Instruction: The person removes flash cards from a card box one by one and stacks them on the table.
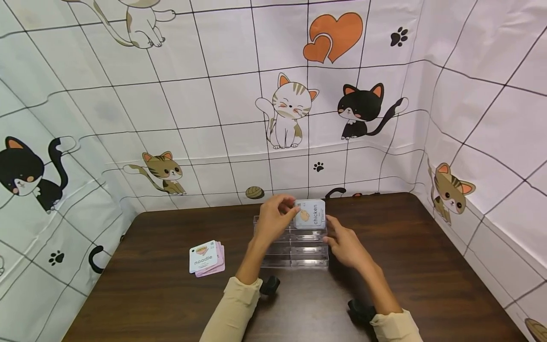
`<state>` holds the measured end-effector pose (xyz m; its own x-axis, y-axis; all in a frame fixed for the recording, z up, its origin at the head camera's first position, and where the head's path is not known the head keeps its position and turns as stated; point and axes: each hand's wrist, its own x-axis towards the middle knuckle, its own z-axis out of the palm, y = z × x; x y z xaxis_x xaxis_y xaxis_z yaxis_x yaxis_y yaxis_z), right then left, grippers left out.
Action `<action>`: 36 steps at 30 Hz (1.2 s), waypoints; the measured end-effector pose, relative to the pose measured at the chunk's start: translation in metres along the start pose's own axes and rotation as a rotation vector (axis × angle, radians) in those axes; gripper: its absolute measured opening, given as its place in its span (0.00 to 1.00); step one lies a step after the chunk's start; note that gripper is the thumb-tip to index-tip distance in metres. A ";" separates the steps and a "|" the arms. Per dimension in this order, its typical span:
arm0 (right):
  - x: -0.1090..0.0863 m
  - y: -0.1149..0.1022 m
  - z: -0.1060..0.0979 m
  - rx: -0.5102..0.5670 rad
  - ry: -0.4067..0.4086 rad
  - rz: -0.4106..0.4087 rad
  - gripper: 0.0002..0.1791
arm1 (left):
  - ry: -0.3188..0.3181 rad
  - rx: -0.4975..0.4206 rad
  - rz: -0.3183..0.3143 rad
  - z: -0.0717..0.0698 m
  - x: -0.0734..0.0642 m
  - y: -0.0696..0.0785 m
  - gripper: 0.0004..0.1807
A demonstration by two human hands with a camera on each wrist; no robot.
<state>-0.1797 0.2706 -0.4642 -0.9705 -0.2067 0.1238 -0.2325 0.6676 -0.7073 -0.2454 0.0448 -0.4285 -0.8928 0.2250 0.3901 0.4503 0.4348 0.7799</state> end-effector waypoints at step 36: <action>0.000 -0.005 -0.001 0.012 -0.005 0.012 0.34 | 0.029 -0.012 -0.009 0.018 0.010 -0.003 0.11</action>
<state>-0.1784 0.2679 -0.4604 -0.9729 -0.2025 0.1115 -0.2198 0.6614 -0.7171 -0.2555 0.0610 -0.4360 -0.8969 0.1956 0.3966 0.4420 0.4265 0.7892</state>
